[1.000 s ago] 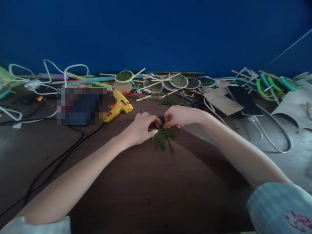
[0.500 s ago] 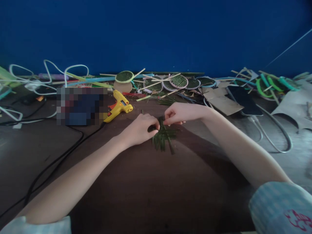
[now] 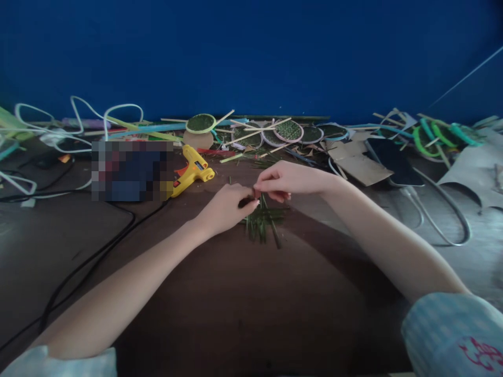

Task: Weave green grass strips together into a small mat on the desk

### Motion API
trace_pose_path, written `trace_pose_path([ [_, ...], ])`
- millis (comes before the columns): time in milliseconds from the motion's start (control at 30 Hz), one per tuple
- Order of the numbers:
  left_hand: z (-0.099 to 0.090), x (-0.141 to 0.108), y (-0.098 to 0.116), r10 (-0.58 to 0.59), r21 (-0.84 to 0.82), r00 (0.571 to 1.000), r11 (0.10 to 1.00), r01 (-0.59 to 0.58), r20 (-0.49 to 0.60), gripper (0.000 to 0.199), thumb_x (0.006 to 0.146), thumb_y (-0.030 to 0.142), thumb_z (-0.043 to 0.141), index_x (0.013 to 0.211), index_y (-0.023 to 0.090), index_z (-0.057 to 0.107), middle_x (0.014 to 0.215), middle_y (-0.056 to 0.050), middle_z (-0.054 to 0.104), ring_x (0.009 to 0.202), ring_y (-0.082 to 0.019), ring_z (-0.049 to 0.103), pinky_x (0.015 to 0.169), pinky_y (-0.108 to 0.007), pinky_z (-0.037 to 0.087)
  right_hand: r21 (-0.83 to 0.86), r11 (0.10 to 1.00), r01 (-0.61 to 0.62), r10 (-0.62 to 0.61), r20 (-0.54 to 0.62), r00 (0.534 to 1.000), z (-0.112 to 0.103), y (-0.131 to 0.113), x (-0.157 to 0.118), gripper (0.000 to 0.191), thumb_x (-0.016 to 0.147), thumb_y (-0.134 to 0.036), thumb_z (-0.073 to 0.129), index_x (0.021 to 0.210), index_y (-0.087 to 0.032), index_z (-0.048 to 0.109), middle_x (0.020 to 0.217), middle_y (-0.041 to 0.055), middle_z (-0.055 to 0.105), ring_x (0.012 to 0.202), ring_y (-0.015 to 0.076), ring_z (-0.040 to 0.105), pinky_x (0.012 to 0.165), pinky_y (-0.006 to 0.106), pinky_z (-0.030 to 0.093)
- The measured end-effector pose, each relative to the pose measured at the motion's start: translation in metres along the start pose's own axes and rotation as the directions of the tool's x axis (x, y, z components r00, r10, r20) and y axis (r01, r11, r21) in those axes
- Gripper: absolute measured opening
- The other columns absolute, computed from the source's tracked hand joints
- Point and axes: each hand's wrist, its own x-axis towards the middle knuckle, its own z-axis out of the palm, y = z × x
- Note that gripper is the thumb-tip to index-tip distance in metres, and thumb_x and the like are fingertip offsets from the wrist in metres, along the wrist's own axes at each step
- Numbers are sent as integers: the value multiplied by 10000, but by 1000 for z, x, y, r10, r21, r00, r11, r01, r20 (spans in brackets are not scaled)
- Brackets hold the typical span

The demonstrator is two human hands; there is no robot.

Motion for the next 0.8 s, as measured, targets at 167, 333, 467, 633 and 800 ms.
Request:
trace_pose_path([
  [167, -1, 0, 2, -26, -8, 1000, 1000, 26, 15, 158, 823, 266, 478, 772, 188, 605, 810, -4, 652, 772, -164, 577, 780, -325, 387, -100, 987, -125, 94, -266, 959, 2, 9, 5, 93, 778, -241, 521, 802, -157, 551, 519, -21, 527, 491, 85, 488, 525, 213, 360],
  [333, 0, -2, -1, -7, -27, 1000, 1000, 7, -6, 149, 812, 240, 478, 764, 190, 610, 808, -1, 650, 772, -156, 577, 811, -333, 389, -154, 979, -134, 96, -228, 969, 6, 20, 11, 144, 705, -227, 560, 836, -180, 522, 564, -35, 529, 524, 100, 494, 526, 221, 333],
  [467, 0, -2, -2, 4, -38, 1000, 999, -5, -12, 154, 812, 225, 472, 768, 190, 615, 808, -5, 650, 772, -157, 578, 800, -334, 394, -205, 969, -137, 86, -241, 967, 8, 23, 14, 128, 690, -220, 560, 800, -180, 508, 540, -44, 506, 527, 97, 463, 535, 220, 314],
  [633, -1, -2, 0, -4, -40, 1000, 999, 3, -10, 150, 812, 213, 473, 765, 186, 612, 802, -8, 648, 771, -159, 579, 785, -328, 405, -207, 968, -143, 94, -232, 968, 7, 24, 15, 130, 679, -221, 561, 789, -179, 504, 532, -49, 498, 515, 92, 454, 530, 218, 307],
  [800, 0, -2, 0, -9, -45, 1000, 999, 9, -8, 154, 818, 218, 475, 768, 190, 618, 813, -8, 651, 773, -158, 579, 804, -340, 406, -181, 972, -148, 106, -223, 969, 8, 23, 14, 159, 676, -199, 558, 826, -174, 513, 533, -49, 503, 514, 96, 457, 526, 222, 307],
])
